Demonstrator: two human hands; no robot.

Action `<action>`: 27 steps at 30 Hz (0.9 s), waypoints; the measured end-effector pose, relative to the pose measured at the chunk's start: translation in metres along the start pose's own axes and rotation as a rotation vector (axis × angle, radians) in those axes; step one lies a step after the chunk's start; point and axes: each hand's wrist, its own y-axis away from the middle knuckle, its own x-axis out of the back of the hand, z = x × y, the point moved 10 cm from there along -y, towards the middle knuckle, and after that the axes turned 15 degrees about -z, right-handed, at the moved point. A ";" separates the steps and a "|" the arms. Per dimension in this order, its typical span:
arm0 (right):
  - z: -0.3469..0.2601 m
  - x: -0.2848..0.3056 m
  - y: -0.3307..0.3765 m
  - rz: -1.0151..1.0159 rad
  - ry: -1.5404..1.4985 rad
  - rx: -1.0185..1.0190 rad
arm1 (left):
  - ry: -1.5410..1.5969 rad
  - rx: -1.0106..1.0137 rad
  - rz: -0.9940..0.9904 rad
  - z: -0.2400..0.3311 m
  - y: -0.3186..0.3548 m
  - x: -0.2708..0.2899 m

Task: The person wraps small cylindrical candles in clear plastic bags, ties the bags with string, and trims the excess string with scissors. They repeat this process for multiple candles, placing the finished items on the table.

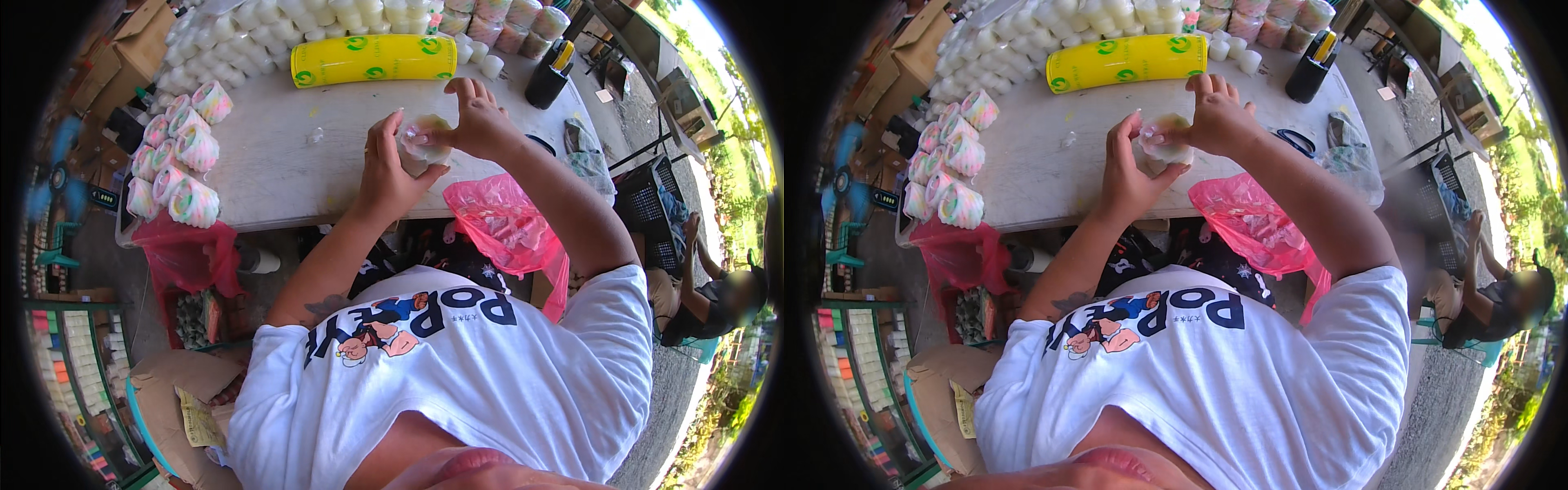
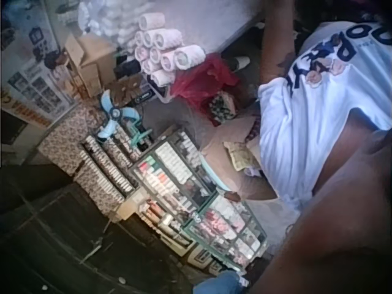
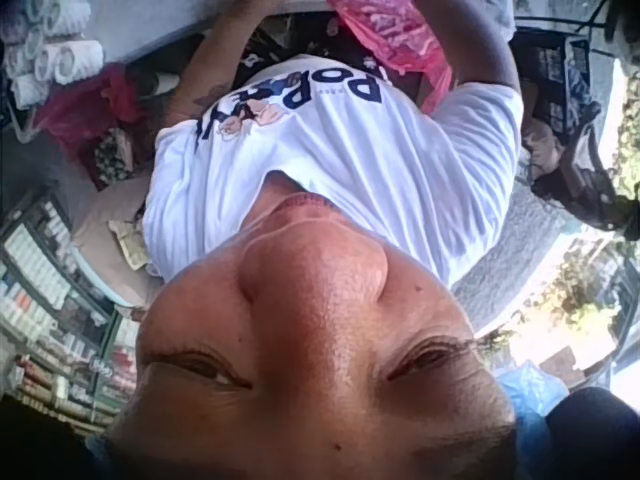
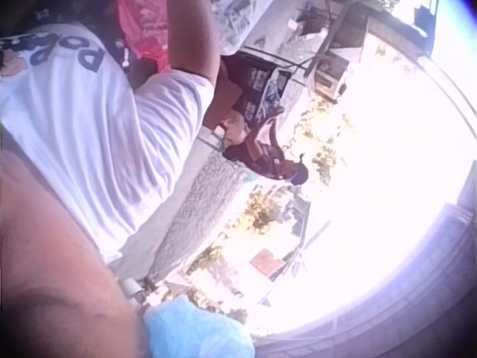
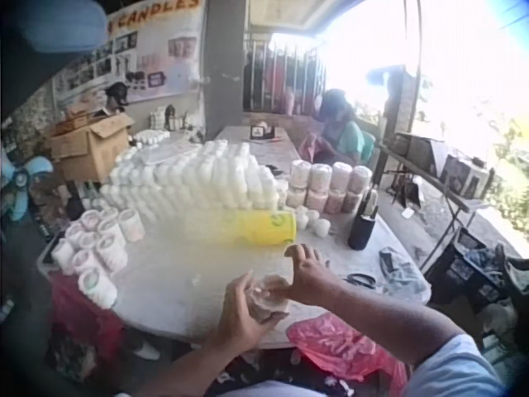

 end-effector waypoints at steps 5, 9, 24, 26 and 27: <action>0.075 -0.035 0.010 -0.088 -1.107 -0.112 | 0.119 0.046 -0.221 -0.004 -0.010 -0.010; 0.011 -0.076 0.061 -0.694 -1.870 0.042 | -0.465 -0.456 -0.136 0.068 0.013 -0.003; -0.028 -0.062 0.071 -0.578 -1.465 0.493 | 0.261 -0.129 -0.445 0.049 -0.001 0.035; -0.029 -0.062 0.063 -0.558 -1.423 0.496 | 0.112 -0.108 -0.430 0.056 -0.004 0.035; -0.027 -0.064 0.059 -0.546 -1.406 0.495 | 0.056 -0.106 -0.443 0.055 -0.005 0.032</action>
